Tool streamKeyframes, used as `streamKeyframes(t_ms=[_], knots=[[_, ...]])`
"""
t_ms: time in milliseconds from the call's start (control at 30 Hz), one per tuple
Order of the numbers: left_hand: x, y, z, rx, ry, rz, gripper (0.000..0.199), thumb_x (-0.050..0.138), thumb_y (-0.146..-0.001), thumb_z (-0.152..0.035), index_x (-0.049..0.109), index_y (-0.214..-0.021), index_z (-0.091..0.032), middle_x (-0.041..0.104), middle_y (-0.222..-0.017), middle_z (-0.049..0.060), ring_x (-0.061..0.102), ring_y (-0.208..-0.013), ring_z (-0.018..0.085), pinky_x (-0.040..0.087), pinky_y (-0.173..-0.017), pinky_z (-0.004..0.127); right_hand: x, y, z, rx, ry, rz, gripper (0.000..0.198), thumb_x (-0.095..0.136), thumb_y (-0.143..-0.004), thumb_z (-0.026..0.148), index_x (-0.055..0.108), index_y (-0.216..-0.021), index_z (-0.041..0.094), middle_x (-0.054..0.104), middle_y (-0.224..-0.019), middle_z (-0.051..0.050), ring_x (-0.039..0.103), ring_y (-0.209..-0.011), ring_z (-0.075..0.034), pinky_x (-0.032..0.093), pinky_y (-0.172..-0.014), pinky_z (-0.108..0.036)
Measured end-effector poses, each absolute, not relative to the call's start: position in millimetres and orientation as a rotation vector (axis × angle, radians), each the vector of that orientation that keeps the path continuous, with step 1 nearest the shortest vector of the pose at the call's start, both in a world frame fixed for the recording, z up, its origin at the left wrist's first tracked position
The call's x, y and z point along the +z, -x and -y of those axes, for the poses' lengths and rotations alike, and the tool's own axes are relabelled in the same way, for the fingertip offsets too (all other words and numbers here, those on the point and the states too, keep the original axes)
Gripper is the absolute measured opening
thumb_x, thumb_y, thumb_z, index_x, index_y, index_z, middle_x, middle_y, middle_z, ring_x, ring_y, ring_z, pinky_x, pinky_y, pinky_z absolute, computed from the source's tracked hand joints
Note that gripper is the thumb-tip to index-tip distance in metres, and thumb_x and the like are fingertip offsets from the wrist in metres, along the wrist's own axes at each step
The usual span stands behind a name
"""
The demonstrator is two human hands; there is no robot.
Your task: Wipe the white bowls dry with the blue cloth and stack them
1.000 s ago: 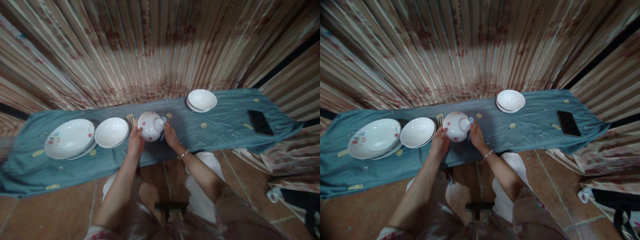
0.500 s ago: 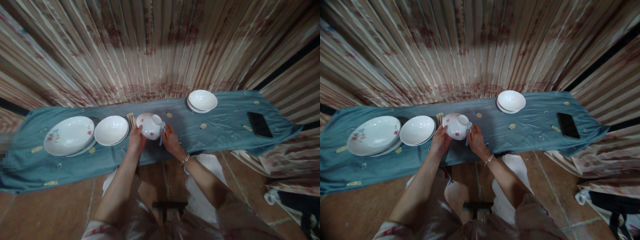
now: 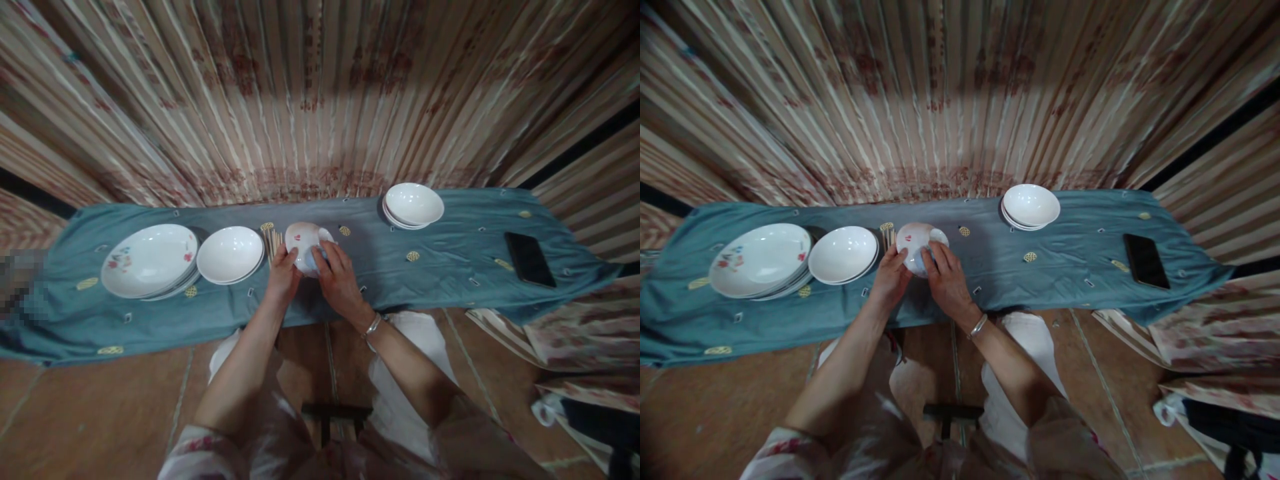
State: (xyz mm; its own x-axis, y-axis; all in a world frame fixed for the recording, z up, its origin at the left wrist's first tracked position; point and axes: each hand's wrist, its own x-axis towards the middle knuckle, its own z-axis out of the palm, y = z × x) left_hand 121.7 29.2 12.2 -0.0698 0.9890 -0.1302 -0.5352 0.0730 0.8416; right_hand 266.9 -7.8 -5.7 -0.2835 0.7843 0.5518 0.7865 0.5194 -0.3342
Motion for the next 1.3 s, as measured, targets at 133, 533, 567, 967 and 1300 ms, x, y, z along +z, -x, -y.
streamKeyframes(t_ms=[133,533,567,967,1300], knots=[[13,-123,-26,1.409,-0.680,-0.884,0.037,0.084,-0.068,-0.034,0.064,-0.097,-0.022,0.076,-0.096,0.003,0.072,-0.089,0.020,0.056,-0.082,0.034,0,-266,0,-0.037,1.305,2.081,0.049,0.041,-0.102,0.016,0.049,-0.151,0.017,0.048,-0.159,-0.020,0.036,-0.154,-0.030,0.038,-0.118,-0.054],[22,-130,-16,1.328,-0.788,-0.867,0.037,0.083,-0.072,-0.036,0.066,-0.102,-0.022,0.074,-0.095,0.003,0.069,-0.084,0.019,0.056,-0.075,0.031,13,-272,-21,0.118,1.296,1.924,0.052,0.038,-0.101,0.023,0.047,-0.152,0.016,0.049,-0.158,-0.017,0.035,-0.154,-0.030,0.029,-0.124,-0.057],[23,-130,-15,1.323,-0.794,-0.868,0.039,0.084,-0.071,-0.037,0.067,-0.103,-0.023,0.073,-0.094,0.003,0.069,-0.082,0.019,0.056,-0.072,0.030,14,-273,-23,0.139,1.289,1.904,0.052,0.038,-0.101,0.023,0.049,-0.151,0.016,0.051,-0.157,-0.016,0.037,-0.153,-0.029,0.029,-0.125,-0.056],[25,-134,-9,1.252,-0.917,-0.849,0.041,0.084,-0.071,-0.040,0.068,-0.104,-0.022,0.074,-0.093,0.004,0.068,-0.083,0.020,0.053,-0.069,0.028,15,-294,-51,0.488,1.207,1.591,0.038,0.044,-0.100,0.040,0.069,-0.120,0.019,0.073,-0.127,-0.013,0.064,-0.121,-0.026,0.047,-0.113,-0.044],[17,-126,-14,1.249,-0.935,-0.840,0.048,0.087,-0.069,-0.046,0.068,-0.104,-0.020,0.075,-0.091,0.002,0.064,-0.076,0.015,0.051,-0.070,0.025,3,-307,-66,1.044,1.424,1.074,0.034,0.054,-0.079,0.051,0.046,-0.061,0.024,0.041,-0.057,0.007,0.041,-0.060,-0.012,0.037,-0.059,-0.025]])
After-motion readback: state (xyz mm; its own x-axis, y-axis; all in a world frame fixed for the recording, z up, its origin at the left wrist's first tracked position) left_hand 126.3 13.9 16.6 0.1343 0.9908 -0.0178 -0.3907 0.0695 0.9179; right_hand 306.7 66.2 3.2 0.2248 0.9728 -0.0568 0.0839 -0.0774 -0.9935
